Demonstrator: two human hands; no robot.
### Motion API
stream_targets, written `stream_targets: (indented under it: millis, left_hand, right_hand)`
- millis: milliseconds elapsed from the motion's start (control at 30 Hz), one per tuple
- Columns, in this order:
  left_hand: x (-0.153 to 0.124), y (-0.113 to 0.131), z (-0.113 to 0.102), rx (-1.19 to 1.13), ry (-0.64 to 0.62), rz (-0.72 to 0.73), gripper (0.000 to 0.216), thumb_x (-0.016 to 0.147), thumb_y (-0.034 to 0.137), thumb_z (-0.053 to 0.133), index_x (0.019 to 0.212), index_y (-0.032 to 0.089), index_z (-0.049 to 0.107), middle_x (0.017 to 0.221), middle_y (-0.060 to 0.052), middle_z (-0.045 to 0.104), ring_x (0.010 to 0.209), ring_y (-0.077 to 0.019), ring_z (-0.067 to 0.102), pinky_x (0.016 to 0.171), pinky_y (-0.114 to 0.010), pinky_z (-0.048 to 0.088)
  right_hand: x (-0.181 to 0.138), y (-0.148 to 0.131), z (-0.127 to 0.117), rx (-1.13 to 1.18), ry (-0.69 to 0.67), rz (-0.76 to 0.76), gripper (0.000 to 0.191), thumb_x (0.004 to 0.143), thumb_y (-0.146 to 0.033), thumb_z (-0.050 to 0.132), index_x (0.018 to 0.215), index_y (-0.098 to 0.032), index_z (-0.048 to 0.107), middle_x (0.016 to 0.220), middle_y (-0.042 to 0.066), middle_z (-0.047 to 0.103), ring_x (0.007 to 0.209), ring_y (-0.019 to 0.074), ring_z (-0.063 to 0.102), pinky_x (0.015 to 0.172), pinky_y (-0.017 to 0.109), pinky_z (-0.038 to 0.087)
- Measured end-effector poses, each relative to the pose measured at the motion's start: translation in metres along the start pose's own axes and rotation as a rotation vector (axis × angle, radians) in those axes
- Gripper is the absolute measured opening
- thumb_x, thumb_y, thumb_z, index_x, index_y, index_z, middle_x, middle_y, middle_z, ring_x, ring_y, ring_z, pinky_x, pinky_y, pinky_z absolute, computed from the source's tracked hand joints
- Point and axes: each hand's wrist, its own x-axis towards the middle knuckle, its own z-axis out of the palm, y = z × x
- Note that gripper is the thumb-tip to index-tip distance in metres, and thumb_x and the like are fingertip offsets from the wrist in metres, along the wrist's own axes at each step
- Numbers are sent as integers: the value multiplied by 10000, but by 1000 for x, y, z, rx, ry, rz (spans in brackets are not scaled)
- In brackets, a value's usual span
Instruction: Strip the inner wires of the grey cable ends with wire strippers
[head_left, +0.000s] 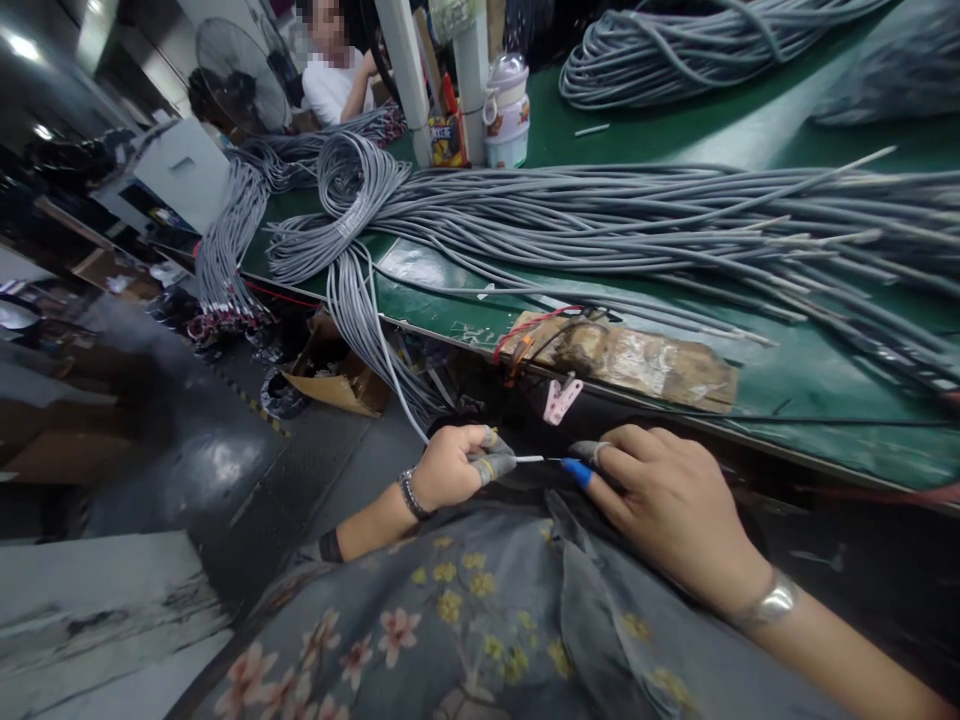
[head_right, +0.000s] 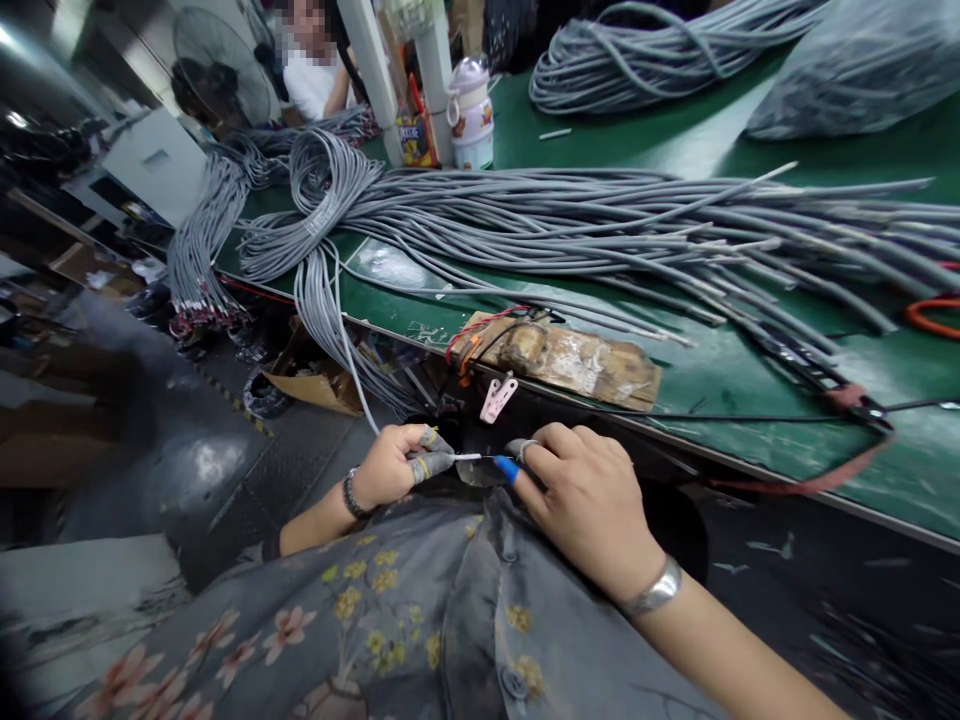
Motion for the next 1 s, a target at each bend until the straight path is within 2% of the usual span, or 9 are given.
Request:
stream_targets:
  millis: [367, 467, 600, 667, 767, 867, 933, 1000]
  left_hand:
    - [0, 4, 0, -123, -46, -15, 306, 662, 391, 749, 690, 102, 652, 561, 18, 569, 495, -54, 443, 509, -171, 384]
    - [1, 7, -2, -185, -83, -11, 387, 618, 459, 779, 671, 98, 650, 569, 9, 574, 510, -61, 463, 523, -179, 403]
    - [2, 9, -6, -209, -114, 15, 448, 601, 518, 780, 666, 92, 660, 596, -12, 598, 535, -72, 487, 550, -191, 426]
    - [2, 9, -7, -176, -141, 38, 446, 616, 521, 771, 676, 91, 670, 608, -17, 610, 542, -73, 492, 559, -192, 433]
    - [2, 9, -7, -147, -224, 70, 446, 608, 515, 782, 685, 86, 687, 618, -30, 632, 546, -78, 508, 555, -190, 438]
    - [2, 11, -5, -205, -293, 88, 465, 586, 523, 795, 703, 83, 704, 664, -59, 667, 571, -100, 556, 569, -203, 465]
    - [3, 12, -4, -261, -229, 82, 482, 589, 546, 785, 719, 88, 707, 679, -65, 677, 587, -113, 582, 583, -216, 483]
    - [5, 12, -3, -304, -133, 57, 499, 584, 565, 780, 725, 93, 704, 661, -57, 673, 579, -117, 591, 578, -224, 490]
  right_hand:
    - [5, -6, -1, -7, -20, -6, 444, 953, -381, 361, 660, -205, 645, 676, 79, 572, 630, 202, 442, 589, 349, 252]
    - [5, -3, 3, 182, -88, 17, 445, 947, -421, 383, 641, -201, 621, 695, 73, 593, 621, 187, 471, 580, 338, 297]
    - [3, -3, 13, 637, -215, 165, 469, 938, -514, 372, 655, -216, 599, 672, 54, 581, 620, 173, 531, 583, 304, 414]
    - [1, -4, 18, 719, -225, 233, 495, 934, -550, 349, 637, -224, 572, 649, 44, 559, 601, 168, 535, 569, 294, 434]
    - [-1, -5, 23, 523, -186, 244, 450, 932, -491, 364, 626, -219, 550, 664, 43, 552, 593, 162, 532, 535, 281, 397]
    - [-2, -3, 24, 281, -254, 144, 337, 900, -351, 424, 616, -215, 545, 646, 33, 541, 567, 153, 523, 482, 270, 314]
    - [-3, -1, 24, 260, -322, 83, 293, 882, -306, 449, 621, -217, 547, 626, 19, 536, 542, 142, 519, 474, 263, 304]
    - [-4, 2, 23, 290, -303, 91, 285, 888, -317, 446, 641, -218, 549, 633, 16, 546, 544, 141, 527, 486, 259, 331]
